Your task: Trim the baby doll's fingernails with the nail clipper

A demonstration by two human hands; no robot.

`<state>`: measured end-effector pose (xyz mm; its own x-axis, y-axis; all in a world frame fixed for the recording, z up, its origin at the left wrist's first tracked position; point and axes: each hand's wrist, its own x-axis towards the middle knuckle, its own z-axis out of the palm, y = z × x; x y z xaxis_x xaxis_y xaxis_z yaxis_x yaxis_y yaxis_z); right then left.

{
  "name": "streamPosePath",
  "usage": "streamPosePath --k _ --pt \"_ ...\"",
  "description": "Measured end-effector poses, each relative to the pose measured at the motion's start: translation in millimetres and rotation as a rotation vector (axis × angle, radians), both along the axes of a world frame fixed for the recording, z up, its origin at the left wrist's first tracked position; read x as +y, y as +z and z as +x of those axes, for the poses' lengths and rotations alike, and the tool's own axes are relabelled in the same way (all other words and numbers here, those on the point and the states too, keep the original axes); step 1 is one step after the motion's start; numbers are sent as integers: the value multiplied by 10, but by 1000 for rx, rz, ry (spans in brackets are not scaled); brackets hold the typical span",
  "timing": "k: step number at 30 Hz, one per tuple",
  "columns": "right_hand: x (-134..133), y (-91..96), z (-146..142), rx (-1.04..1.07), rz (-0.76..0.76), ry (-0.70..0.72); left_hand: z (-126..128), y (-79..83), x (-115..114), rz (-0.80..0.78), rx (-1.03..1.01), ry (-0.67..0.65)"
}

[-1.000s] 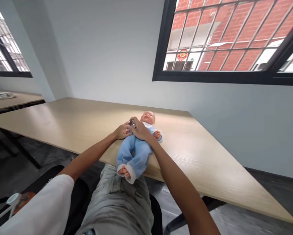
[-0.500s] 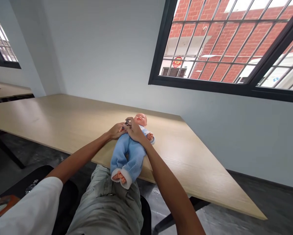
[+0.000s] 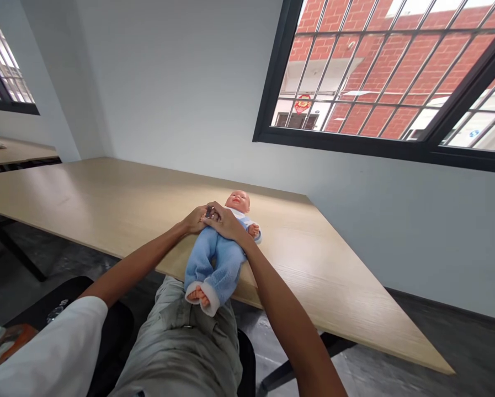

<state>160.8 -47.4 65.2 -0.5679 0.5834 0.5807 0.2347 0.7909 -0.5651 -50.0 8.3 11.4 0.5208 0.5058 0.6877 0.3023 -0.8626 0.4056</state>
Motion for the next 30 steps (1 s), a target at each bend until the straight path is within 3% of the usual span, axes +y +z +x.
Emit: streamPosePath --k 14,24,30 --pt "-28 30 -12 -45 -26 -32 -18 73 -76 -17 96 81" --pt "-20 37 -10 -70 -4 -44 -28 39 -12 -19 125 134" --pt "-19 30 -4 -60 -7 -35 -23 59 -34 -27 125 116"
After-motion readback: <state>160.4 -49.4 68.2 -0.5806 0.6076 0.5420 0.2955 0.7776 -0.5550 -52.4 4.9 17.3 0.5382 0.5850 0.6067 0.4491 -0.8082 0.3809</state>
